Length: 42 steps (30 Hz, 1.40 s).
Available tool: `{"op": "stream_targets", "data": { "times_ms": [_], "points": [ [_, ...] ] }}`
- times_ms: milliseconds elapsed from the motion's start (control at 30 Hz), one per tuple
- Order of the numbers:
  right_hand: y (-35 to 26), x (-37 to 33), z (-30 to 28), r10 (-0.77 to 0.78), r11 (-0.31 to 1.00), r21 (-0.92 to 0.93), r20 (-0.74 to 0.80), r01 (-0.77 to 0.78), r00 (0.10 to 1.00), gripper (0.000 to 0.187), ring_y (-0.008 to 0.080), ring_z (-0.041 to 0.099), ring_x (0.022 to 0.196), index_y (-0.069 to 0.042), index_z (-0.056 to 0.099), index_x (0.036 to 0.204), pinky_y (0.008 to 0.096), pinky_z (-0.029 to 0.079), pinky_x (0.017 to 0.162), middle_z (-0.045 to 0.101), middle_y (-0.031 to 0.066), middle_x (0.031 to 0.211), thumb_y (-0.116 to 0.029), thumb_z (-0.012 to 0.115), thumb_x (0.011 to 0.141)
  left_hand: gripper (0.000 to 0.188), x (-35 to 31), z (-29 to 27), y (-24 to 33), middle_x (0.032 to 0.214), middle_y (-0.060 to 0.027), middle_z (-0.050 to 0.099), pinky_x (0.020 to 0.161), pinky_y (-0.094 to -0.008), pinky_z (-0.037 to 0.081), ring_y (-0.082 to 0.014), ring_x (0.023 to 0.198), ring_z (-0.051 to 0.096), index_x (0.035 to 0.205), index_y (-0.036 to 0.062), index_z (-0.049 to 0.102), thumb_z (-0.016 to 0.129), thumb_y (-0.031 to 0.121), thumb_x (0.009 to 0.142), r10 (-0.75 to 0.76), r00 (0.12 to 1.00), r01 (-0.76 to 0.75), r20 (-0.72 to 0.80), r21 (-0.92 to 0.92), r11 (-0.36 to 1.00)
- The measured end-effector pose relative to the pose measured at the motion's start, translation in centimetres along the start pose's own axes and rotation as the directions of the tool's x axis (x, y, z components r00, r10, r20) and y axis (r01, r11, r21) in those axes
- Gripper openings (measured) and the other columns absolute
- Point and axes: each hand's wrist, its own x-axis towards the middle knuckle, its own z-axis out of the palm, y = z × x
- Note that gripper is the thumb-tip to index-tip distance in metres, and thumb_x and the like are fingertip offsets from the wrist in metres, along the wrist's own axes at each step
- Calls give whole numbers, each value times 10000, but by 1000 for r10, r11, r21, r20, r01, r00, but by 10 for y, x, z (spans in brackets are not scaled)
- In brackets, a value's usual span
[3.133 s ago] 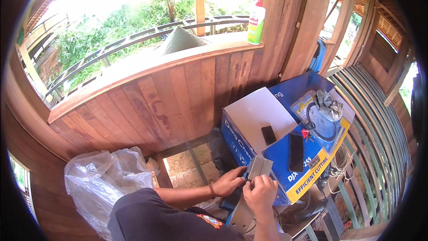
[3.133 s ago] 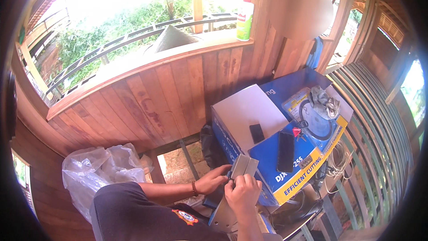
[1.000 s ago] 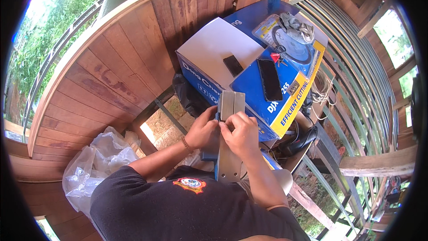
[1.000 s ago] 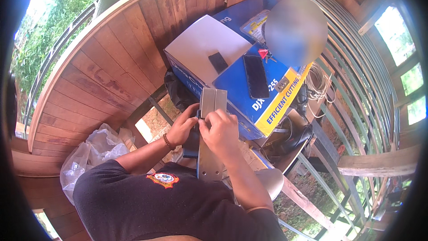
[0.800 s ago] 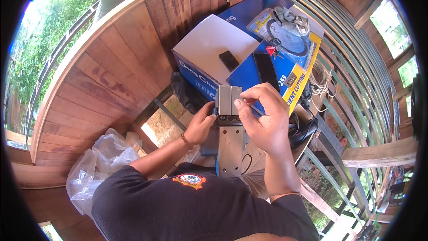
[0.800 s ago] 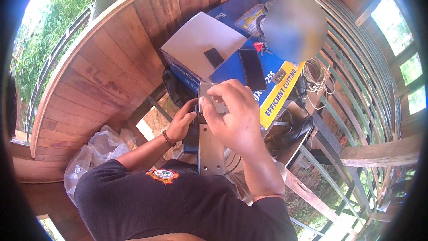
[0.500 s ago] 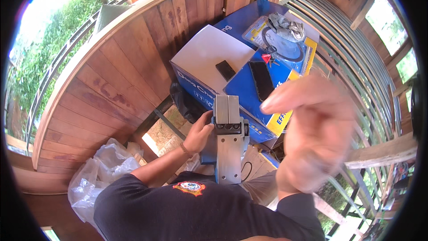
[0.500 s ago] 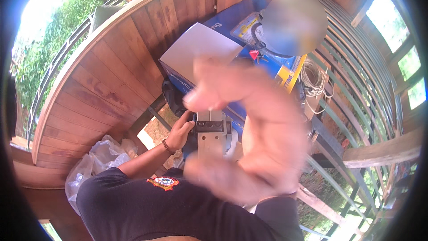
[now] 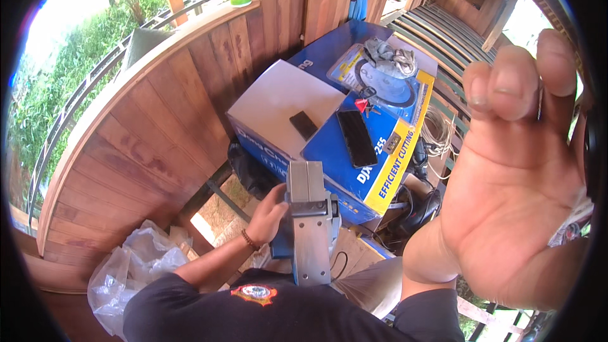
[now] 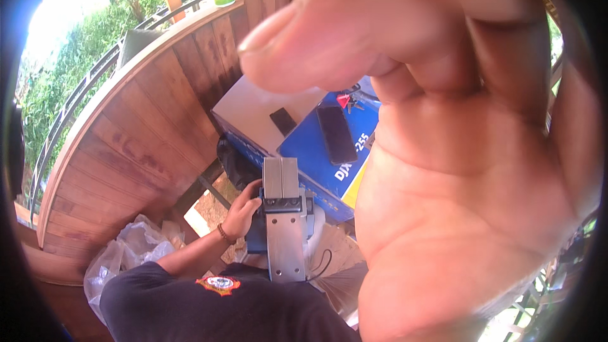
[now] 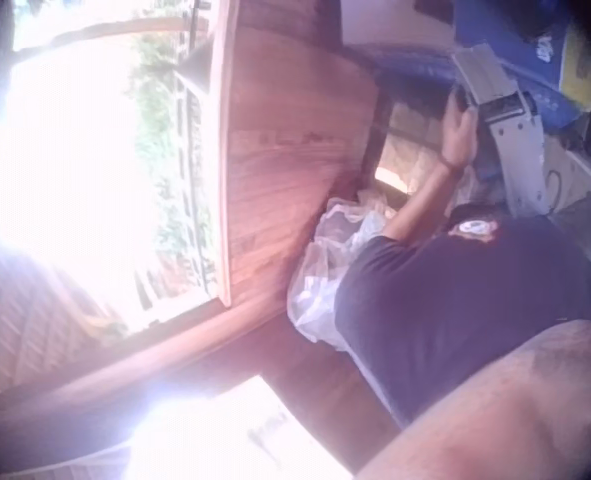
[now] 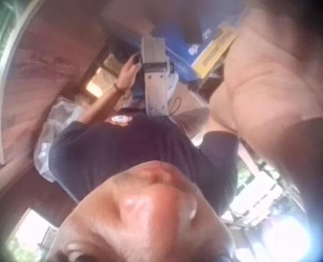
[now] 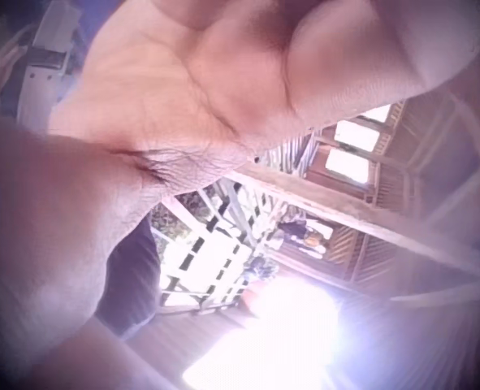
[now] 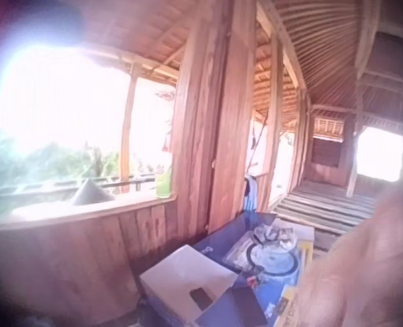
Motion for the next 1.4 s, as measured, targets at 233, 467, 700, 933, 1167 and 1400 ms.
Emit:
{"op": "stream_targets", "data": {
  "times_ms": [233,467,700,933,1167,1400],
  "points": [
    [4,2,0,-27,998,-51,-24,25,999,181,198,643,935,15,698,1055,324,524,835,691,152,1044,-111,729,929,587,4,2,2,1474,-151,575,1176,-351,389,-215,1383,519,1553,-70,426,510,74,991,45,999,-44,18,-33,998],
    [25,-48,5,229,966,-73,-215,-249,950,107,189,635,961,-5,704,1035,320,513,849,688,150,1053,-62,700,944,571,0,4,4,1439,-186,602,1121,-342,429,-242,1318,567,1524,-71,461,515,158,1004,98,995,-98,-7,44,994],
    [89,-190,50,669,639,-590,108,-494,736,93,290,685,839,4,724,967,378,541,776,693,128,908,16,740,876,605,3,3,9,1475,-229,577,1174,-386,400,-286,1392,536,1522,-91,438,570,182,998,23,1000,-24,20,58,998],
    [91,-231,61,579,576,-739,68,-349,813,186,341,650,905,14,741,979,455,526,819,666,127,973,27,719,795,654,2,4,12,1502,-250,549,1205,-397,379,-296,1423,513,1538,-95,406,635,183,993,8,1000,-9,30,45,999],
    [92,-239,59,533,592,-737,53,-327,844,243,328,635,894,16,751,981,451,509,817,656,118,967,67,680,754,700,5,2,12,1528,-252,525,1234,-410,345,-307,1457,481,1543,-105,390,653,179,960,9,999,-14,48,106,994],
    [95,-242,62,500,595,-749,59,-293,864,243,297,633,902,-25,751,958,441,488,810,658,71,952,29,731,721,704,4,1,14,1542,-260,513,1238,-410,338,-317,1472,467,1553,-94,383,643,177,958,0,999,-1,51,32,999]
  ]
}}
